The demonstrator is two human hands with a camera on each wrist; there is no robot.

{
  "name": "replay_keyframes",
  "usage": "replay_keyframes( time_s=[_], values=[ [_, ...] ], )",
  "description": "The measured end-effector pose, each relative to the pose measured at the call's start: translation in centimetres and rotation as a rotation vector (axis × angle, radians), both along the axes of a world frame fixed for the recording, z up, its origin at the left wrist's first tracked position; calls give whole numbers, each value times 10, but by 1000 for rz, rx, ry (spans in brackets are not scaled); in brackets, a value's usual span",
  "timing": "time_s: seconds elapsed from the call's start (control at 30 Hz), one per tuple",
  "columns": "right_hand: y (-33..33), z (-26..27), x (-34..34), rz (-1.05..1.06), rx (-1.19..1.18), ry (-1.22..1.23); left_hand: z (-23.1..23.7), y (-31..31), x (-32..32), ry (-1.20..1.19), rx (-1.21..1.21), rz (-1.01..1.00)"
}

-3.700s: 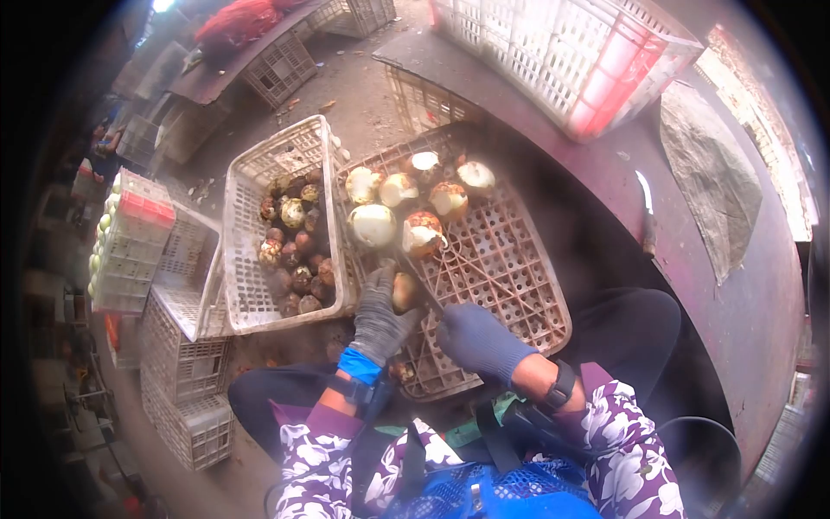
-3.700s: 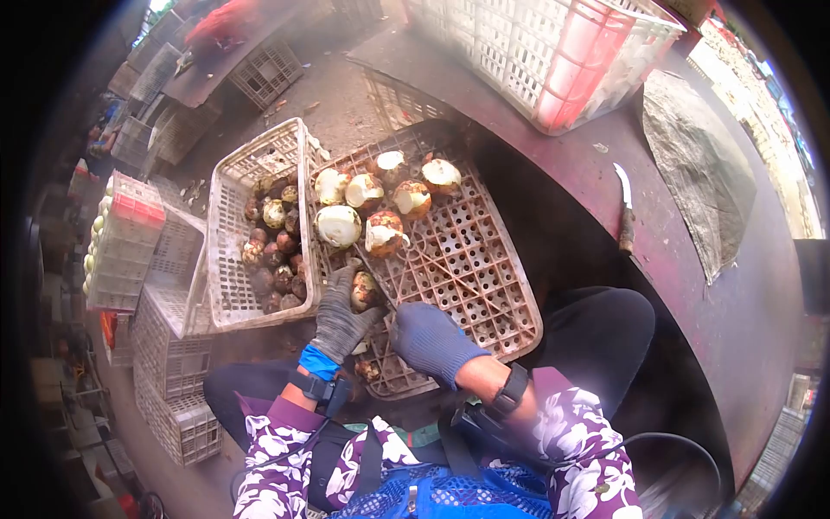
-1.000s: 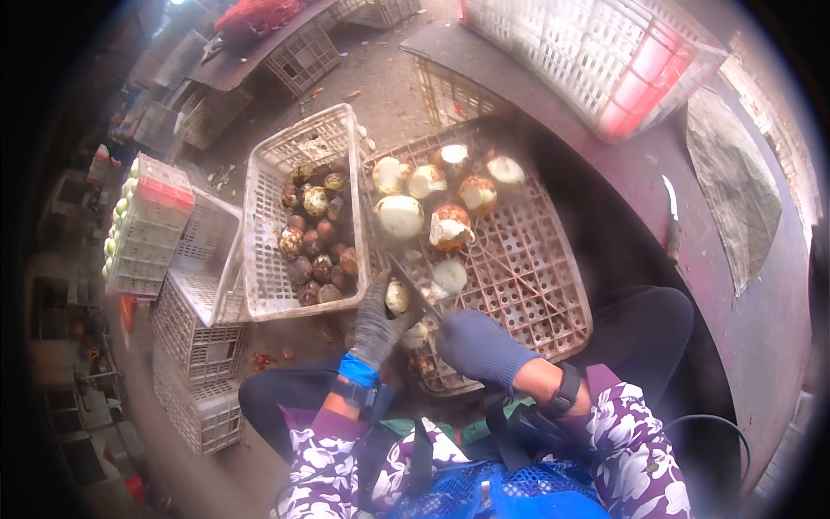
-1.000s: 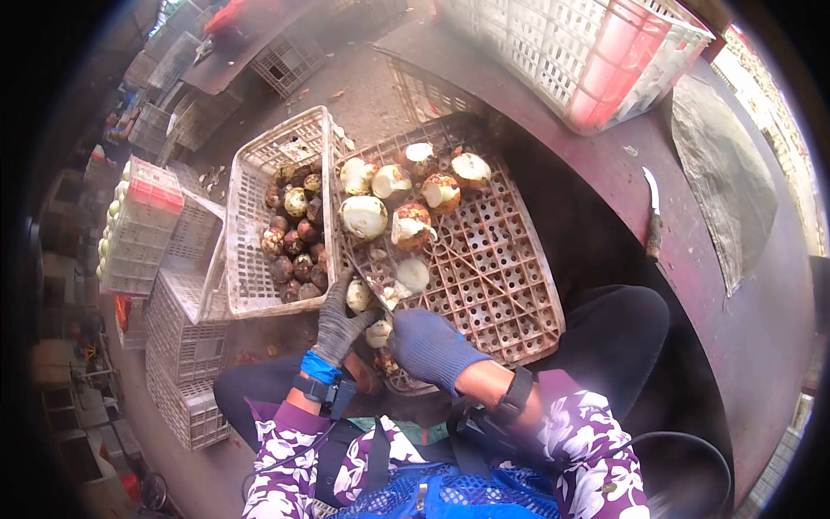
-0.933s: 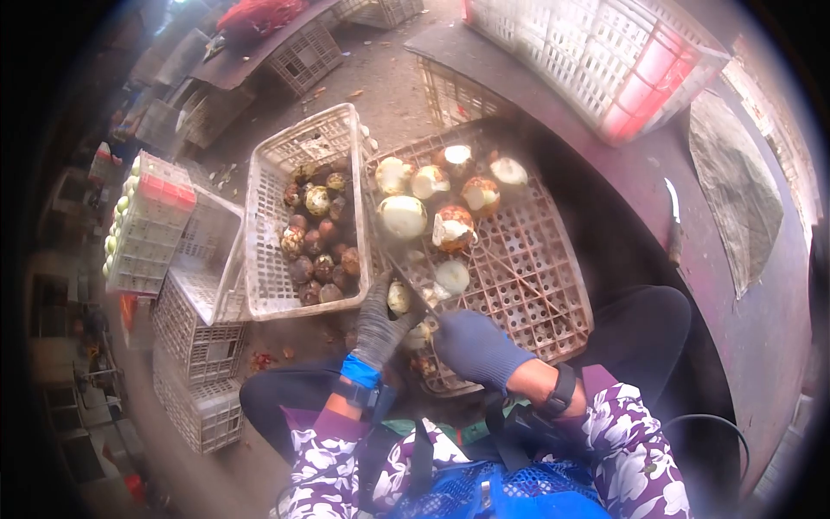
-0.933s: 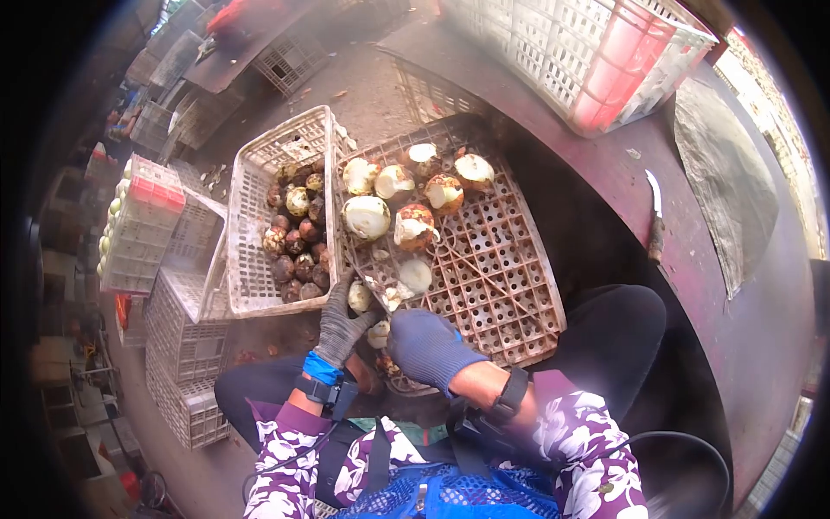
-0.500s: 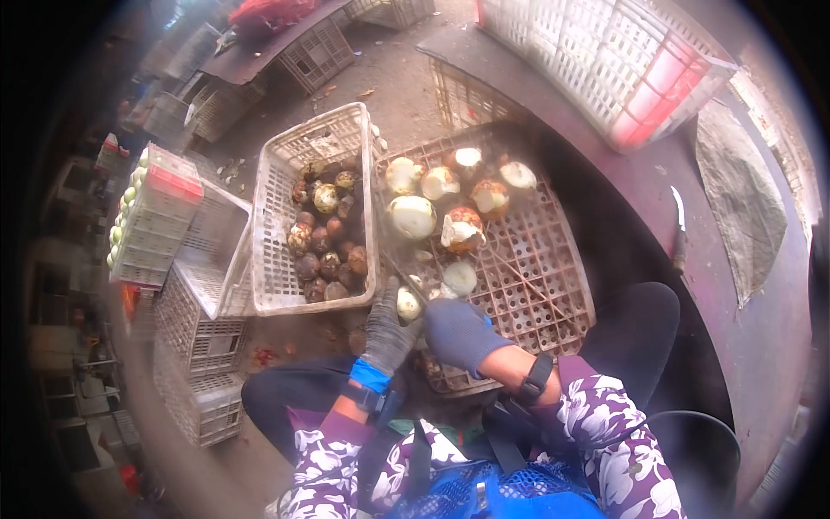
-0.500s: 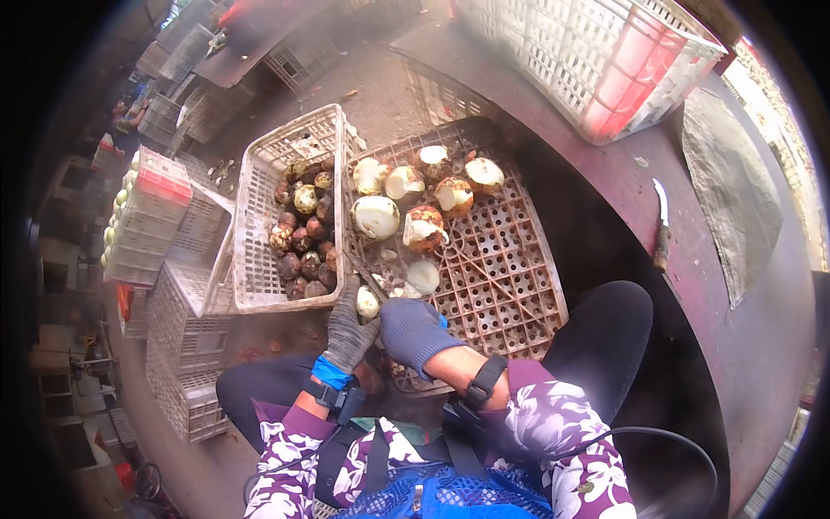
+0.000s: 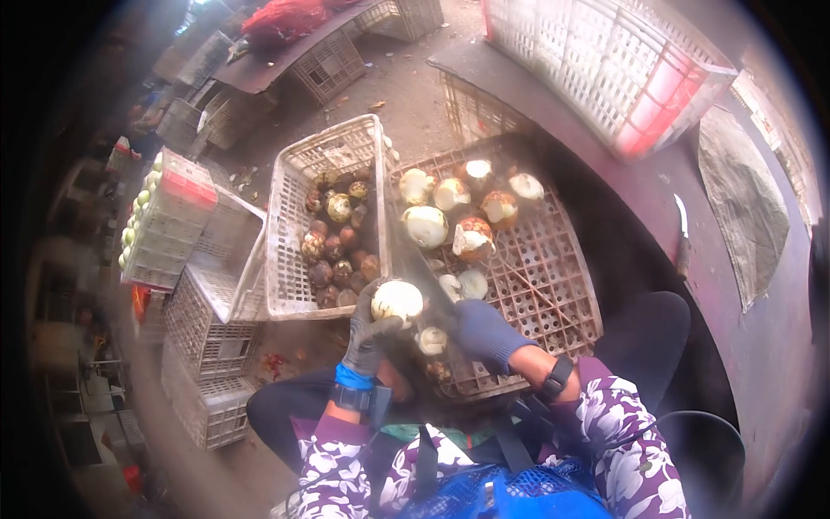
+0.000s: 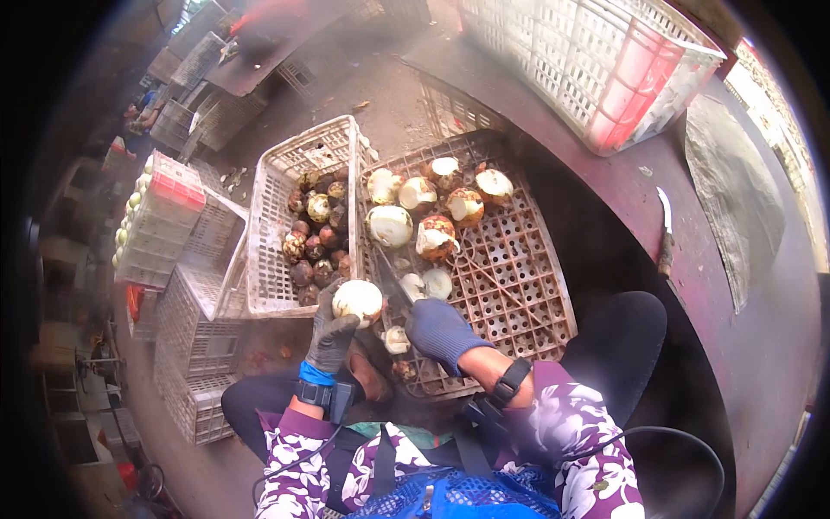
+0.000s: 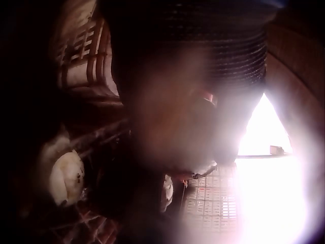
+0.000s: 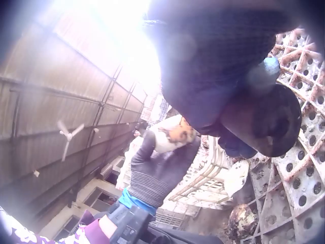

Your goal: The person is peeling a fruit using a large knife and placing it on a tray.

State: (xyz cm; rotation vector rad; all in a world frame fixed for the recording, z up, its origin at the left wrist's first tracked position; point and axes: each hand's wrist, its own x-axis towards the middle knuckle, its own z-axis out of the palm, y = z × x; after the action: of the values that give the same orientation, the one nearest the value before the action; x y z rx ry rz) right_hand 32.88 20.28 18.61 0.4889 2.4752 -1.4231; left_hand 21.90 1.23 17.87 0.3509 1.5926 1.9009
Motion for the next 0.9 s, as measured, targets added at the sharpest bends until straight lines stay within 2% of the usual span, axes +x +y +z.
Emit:
replay_keyframes(
  time_s=[0.07, 0.13, 0.23, 0.33, 0.4, 0.47, 0.57, 0.77, 0.87, 0.9],
  values=[
    [-1, -5, 5, -38, -53, 31, 10, -11, -9, -101, 153, 51],
    [-6, -6, 9, -169, -377, 24, 9, -15, -17, -178, 301, 85],
    [-2, 37, 19, -293, -850, 54, 15, -15, -24, -265, 423, 66],
    [3, 62, 28, -158, -798, 226, 19, -10, -23, -273, 455, 12],
    [-2, 63, 31, -57, -658, 202, 20, -3, -20, -251, 461, -49],
    [0, 68, 34, -67, -674, 191, 27, 3, -10, -299, 455, -11],
    [7, 69, 33, -128, -896, 143, 30, 20, 2, -377, 509, 61],
    [15, 75, 37, -168, -917, 111, 34, 31, 3, -349, 524, 86],
    [14, 75, 42, -190, -782, 450, 46, 28, -4, -295, 504, 66],
    [14, 73, 43, -182, -799, 437, 49, 27, -5, -283, 495, 47]
  ],
)
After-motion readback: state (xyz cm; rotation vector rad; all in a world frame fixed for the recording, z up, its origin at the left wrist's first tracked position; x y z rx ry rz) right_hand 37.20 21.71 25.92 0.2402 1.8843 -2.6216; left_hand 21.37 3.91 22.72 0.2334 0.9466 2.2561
